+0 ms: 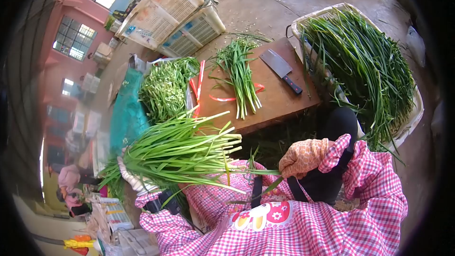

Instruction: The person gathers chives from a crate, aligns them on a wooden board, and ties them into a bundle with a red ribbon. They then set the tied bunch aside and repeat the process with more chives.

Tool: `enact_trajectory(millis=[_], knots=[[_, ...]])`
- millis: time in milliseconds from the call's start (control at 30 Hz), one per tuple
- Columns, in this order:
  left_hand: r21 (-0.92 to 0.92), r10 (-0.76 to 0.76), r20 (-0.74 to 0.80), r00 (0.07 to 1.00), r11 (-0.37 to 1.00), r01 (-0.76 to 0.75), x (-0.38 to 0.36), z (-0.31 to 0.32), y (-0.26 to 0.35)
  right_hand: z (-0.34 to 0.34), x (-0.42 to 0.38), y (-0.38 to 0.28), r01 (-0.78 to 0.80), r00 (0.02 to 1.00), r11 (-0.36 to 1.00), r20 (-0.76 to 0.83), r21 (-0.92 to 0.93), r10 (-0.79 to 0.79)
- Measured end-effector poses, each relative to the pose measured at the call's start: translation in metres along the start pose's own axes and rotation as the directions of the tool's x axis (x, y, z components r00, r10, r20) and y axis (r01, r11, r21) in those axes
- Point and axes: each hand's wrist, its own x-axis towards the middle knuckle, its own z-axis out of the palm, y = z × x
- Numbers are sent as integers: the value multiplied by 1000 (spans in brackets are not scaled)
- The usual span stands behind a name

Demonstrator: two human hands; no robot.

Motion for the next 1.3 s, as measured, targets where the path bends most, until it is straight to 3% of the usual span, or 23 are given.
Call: enact_trajectory(millis=[67, 200, 267, 300, 400, 433, 467, 500, 600, 667, 733, 767, 800, 867, 967, 1067, 1100, 1133, 1200, 1233, 1267, 1300], knots=[[11, -2, 22, 1000, 1000, 2, 0, 3, -1, -3, -11, -3, -21, 1000, 999, 8, -46, 21], [64, -7, 106, 994, 998, 0, 2, 1, -1, -3, -35, -1, -78, 995, 996, -56, 43, 80], [55, 17, 47, 999, 998, -20, 15, -12, 5, -8, -49, -3, -160, 984, 980, -97, -118, 149], [85, 27, 38, 999, 996, -30, 18, -15, 8, -7, -56, 12, -218, 967, 972, -154, -88, 203], [149, 51, -26, 998, 988, -46, 22, -32, 26, -8, -79, 37, -364, 914, 905, -269, -221, 303], [140, 75, -79, 994, 988, -64, 23, -35, 30, -5, -78, 44, -358, 917, 907, -266, -221, 297], [131, 97, -131, 987, 988, -80, 24, -39, 34, 1, -75, 49, -283, 931, 853, -341, -439, 133], [255, 156, -147, 977, 960, -115, 28, -47, 35, 6, -73, 50, -223, 925, 739, -376, -636, -44], [213, 146, -96, 985, 969, -123, 30, -54, 39, 15, -53, 6, -253, 887, 730, -453, -635, -86], [203, 143, -88, 986, 971, -123, 25, -48, 41, 21, -29, -8, -20, 802, 857, -520, -515, -295], [90, 118, -116, 986, 990, -108, 9, -29, 41, 24, -2, -31, 149, 830, 983, -526, -109, -185], [90, 120, -115, 986, 990, -110, 5, -27, 42, 32, 20, -33, 307, 846, 938, -498, 162, -190], [83, 122, -102, 987, 990, -113, 2, -26, 43, 38, 43, -35, 425, 857, 801, -473, 422, -206], [77, 124, -85, 989, 990, -117, -2, -23, 45, 39, 72, -56, 434, 883, 722, -414, 539, -222], [71, 148, -32, 988, 987, -146, -11, -6, 40, 45, 120, -68, 486, 869, 440, -367, 755, -332], [-1, 126, 6, 992, 992, -126, -10, -4, 39, 56, 134, -60, 519, 813, 332, -335, 788, -477], [0, 150, 8, 989, 989, -150, -13, 1, 38, 57, 125, -55, 567, 777, 341, -349, 750, -524], [1, 150, 7, 989, 989, -150, -14, 0, 40, 53, 113, -46, 578, 800, 501, -328, 644, -502], [45, 149, 86, 985, 987, -153, -14, -2, 43, 49, 97, -11, 578, 807, 598, -276, 556, -523], [97, 124, 110, 986, 986, -135, -16, -1, 46, 37, 76, 1, 548, 837, 755, -228, 361, -498], [97, 124, 112, 986, 986, -135, -14, -2, 48, 51, 108, 73, 297, 954, 873, -156, 386, -256], [112, 161, 103, 982, 979, -173, -12, -4, 50, 29, 50, 20, 119, 981, 986, -168, 118, -98]])
